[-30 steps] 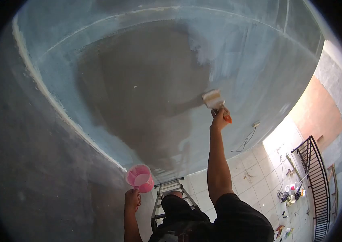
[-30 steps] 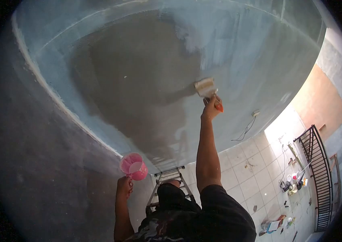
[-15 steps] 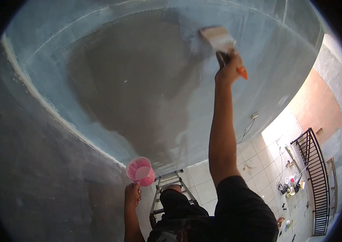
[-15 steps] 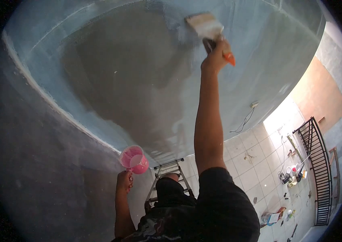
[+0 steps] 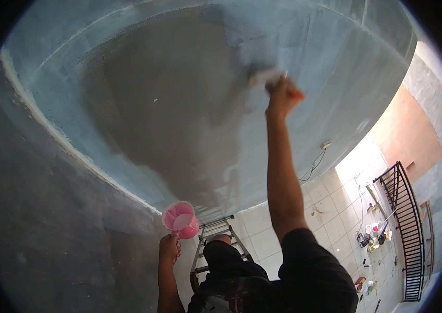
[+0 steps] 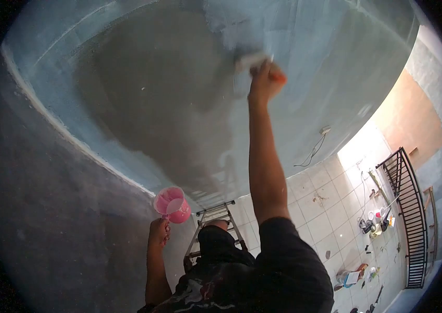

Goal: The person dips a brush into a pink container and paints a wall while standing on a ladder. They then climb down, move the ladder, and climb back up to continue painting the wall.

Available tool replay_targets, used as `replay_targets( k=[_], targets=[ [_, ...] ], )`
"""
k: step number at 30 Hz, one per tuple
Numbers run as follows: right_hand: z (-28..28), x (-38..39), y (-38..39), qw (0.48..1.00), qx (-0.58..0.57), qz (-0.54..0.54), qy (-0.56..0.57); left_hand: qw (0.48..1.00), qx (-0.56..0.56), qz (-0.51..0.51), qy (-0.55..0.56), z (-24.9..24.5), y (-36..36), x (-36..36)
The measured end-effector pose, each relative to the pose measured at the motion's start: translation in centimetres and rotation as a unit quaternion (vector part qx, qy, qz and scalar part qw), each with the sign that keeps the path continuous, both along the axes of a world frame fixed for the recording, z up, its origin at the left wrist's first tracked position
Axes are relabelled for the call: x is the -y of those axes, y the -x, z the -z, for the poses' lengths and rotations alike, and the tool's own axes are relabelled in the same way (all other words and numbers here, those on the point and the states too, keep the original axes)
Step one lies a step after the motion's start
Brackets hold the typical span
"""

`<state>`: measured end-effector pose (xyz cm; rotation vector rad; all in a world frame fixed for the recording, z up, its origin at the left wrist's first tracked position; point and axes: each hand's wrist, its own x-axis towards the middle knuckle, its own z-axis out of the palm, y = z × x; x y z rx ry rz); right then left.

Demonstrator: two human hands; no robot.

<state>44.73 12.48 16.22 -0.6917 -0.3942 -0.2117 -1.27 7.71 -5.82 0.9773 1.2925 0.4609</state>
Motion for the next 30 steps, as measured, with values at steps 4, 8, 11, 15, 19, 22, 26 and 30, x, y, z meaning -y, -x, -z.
replay_targets(
  k=[4,8,11,15,19,22,26,30],
  targets=[
    [-10.0,1.1,-2.1,0.990,0.041,-0.031,-0.134,1.000,-0.009,-0.004,0.011,-0.2,0.2,-0.1],
    [-7.3,-0.1,-3.1,0.986,0.052,-0.086,-0.132,1.000,0.006,-0.012,-0.007,0.2,0.2,0.2],
    [2.3,-1.0,-2.2,0.990,-0.003,-0.109,-0.088,1.000,0.008,-0.023,0.016,0.2,0.1,0.3],
    [17.3,0.4,0.7,0.977,-0.198,-0.081,0.023,0.999,0.014,-0.019,0.023,1.0,0.6,0.4],
    [18.6,2.0,0.7,0.960,-0.257,-0.020,0.107,1.000,-0.005,0.002,0.017,1.4,0.7,0.2],
    [12.2,1.4,-2.9,0.979,-0.127,0.050,0.152,1.000,-0.017,0.005,-0.002,1.2,0.5,0.1],
    [-2.0,2.2,-7.6,0.999,0.013,0.028,-0.022,1.000,-0.022,-0.008,0.020,0.8,0.5,-0.2],
    [-5.5,3.4,-8.5,0.991,0.042,-0.062,-0.114,1.000,-0.004,-0.022,0.011,0.7,0.2,0.2]
  ],
)
